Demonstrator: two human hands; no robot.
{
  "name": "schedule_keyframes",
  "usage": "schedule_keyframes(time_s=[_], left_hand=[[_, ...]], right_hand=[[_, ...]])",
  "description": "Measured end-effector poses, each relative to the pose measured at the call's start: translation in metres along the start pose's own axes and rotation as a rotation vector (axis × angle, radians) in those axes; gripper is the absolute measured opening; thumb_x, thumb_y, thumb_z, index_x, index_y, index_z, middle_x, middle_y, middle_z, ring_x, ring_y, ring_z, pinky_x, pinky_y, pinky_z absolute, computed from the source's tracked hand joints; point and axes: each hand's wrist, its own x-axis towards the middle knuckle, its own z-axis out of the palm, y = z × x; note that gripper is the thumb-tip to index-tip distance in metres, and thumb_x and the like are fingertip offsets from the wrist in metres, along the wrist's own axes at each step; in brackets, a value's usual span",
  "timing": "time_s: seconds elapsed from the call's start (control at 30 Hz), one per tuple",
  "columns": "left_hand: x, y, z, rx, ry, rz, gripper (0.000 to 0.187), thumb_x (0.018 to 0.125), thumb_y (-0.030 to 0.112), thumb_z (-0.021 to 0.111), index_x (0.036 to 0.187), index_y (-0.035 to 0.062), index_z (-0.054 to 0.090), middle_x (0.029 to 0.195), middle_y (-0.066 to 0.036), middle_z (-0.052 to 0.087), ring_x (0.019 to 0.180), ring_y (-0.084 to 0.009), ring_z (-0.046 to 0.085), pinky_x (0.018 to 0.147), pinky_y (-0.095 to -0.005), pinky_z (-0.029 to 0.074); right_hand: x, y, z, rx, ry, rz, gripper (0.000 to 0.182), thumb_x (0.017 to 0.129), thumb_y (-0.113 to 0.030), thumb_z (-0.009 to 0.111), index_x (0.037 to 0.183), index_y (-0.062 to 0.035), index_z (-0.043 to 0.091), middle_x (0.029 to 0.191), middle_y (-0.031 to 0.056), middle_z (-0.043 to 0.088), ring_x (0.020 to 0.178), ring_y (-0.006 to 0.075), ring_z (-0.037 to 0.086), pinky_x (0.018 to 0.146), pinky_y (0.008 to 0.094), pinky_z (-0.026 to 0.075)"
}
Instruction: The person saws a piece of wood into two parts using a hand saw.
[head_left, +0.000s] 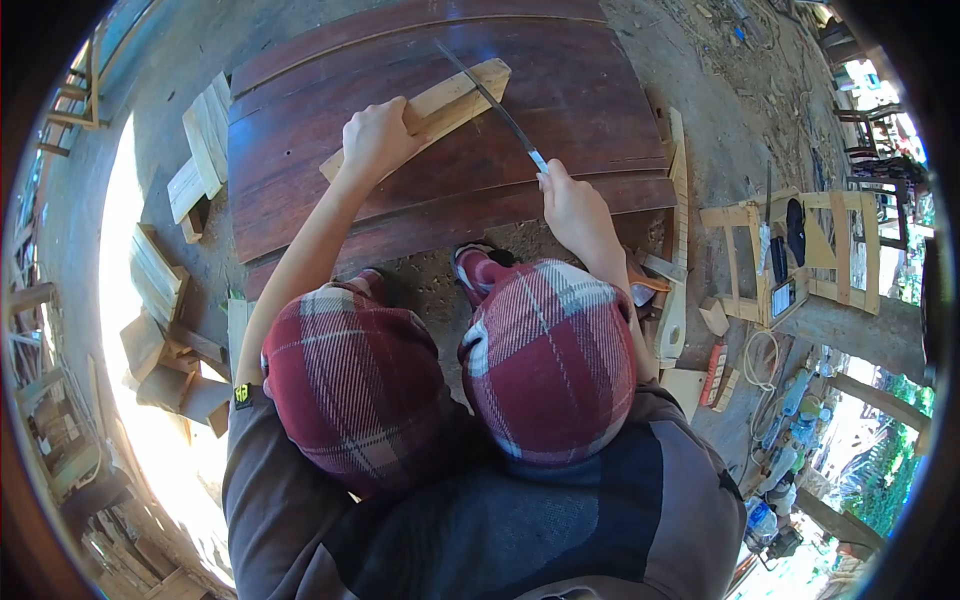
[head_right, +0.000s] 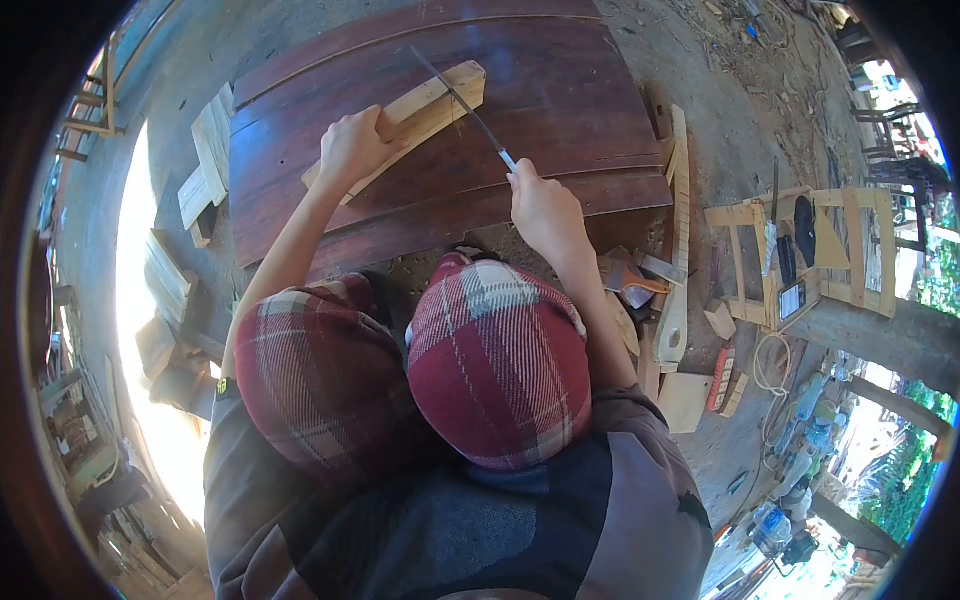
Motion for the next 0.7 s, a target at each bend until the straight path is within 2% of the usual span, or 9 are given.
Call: schedule_keyframes(time_s=[0.13, 0.7], left_hand=[[-0.001, 0.003, 0.003, 0.006, 0.027, -0.067, 0.045, 0.072, 0.046, 0.075, 0.091, 0.0085, 0.061, 0.089, -0.015, 0.069, 0.087, -0.0357, 0.067, 0.076, -0.0464, 0.051], [-0.004, 0.010, 0.013, 0.046, 0.104, -0.212, 0.046, 0.076, 0.044, 0.073, 0.097, 0.0049, 0.058, 0.087, -0.020, 0.069, 0.086, -0.0399, 0.067, 0.075, -0.0488, 0.053]], right_hand=[[0.005, -0.001, 0.004, -0.038, 0.039, -0.033, 0.022, 0.100, -0.026, 0.042, 0.097, -0.0045, 0.046, 0.067, 0.0224, 0.063, 0.069, 0.0444, 0.063, 0.061, 0.0551, 0.047], [0.032, 0.002, 0.017, -0.032, 0.048, -0.027, 0.022, 0.100, -0.026, 0.041, 0.098, -0.0044, 0.046, 0.070, 0.0231, 0.064, 0.072, 0.0453, 0.063, 0.064, 0.0566, 0.048]])
